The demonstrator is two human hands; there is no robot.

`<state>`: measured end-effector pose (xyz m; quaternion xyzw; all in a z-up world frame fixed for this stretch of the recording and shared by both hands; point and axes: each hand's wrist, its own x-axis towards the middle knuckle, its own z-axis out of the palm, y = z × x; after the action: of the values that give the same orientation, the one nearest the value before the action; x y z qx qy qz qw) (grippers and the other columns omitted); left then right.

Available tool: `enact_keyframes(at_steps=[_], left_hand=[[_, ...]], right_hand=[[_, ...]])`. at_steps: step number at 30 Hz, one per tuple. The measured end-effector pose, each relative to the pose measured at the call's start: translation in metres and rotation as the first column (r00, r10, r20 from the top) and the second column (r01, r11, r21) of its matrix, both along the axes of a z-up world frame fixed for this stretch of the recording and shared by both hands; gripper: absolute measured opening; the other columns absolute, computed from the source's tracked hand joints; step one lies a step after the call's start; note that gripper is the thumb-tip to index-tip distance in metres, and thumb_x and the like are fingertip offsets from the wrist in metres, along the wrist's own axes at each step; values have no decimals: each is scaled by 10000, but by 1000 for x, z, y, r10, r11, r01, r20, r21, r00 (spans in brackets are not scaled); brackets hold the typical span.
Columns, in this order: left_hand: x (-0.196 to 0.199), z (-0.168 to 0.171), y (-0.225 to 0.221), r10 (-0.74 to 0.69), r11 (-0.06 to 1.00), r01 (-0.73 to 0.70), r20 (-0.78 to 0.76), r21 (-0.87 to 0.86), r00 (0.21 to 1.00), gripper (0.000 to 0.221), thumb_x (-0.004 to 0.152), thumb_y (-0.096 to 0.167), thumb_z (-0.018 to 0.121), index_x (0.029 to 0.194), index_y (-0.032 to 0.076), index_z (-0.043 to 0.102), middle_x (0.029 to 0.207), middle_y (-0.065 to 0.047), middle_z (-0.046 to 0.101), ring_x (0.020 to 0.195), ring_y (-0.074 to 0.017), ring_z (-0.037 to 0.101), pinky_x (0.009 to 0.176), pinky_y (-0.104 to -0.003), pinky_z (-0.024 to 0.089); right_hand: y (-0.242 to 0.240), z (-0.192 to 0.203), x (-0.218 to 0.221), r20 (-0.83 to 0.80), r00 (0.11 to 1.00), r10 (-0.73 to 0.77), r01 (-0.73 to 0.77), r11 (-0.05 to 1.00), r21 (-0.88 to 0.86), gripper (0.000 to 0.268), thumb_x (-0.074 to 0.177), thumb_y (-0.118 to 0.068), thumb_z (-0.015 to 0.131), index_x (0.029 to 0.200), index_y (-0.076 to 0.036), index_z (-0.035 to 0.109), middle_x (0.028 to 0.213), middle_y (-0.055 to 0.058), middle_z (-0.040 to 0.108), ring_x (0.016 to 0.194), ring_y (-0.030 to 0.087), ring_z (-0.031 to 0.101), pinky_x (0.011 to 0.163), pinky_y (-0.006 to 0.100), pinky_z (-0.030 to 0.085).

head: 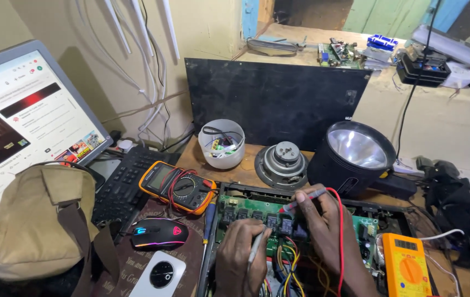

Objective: Diagnosing faults on a circuit board using a digital multimeter and probes.

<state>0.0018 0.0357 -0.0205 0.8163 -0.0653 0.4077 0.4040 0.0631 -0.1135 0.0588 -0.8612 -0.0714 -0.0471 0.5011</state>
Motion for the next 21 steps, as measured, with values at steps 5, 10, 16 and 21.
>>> enact_keyframes(at_steps=[5,10,16,21], left_hand=[[1,6,0,-7,1000,8,-52,20,999,152,1010,168,633,896,72,599,907,-106,675,798,-271,661,729,-386,550],[2,1,0,27,995,-23,-38,92,999,223,1053,227,559,890,81,604,884,-98,665,777,-279,648,709,-395,542],[3,-1,-5,57,991,-47,-73,127,996,170,1026,221,617,907,99,610,935,-101,681,817,-281,668,720,-398,553],[4,0,-8,85,980,-76,-43,185,995,160,1031,189,600,905,91,604,892,-96,647,775,-275,638,671,-397,531]], right_hand=[[8,2,6,-40,999,12,-12,1000,13,324,1000,-397,560,882,-142,722,826,-1,744,827,129,669,786,301,468],[17,-2,1,-161,984,-77,62,993,-99,362,954,-471,584,901,-176,787,953,-27,769,863,132,674,777,293,461],[10,-4,3,-96,995,-28,26,1000,-13,343,972,-444,553,945,-162,746,958,-13,763,953,139,704,861,296,485],[10,-9,3,-29,999,-35,32,994,-107,387,953,-494,549,917,-169,757,928,-17,770,915,155,729,852,327,497]])
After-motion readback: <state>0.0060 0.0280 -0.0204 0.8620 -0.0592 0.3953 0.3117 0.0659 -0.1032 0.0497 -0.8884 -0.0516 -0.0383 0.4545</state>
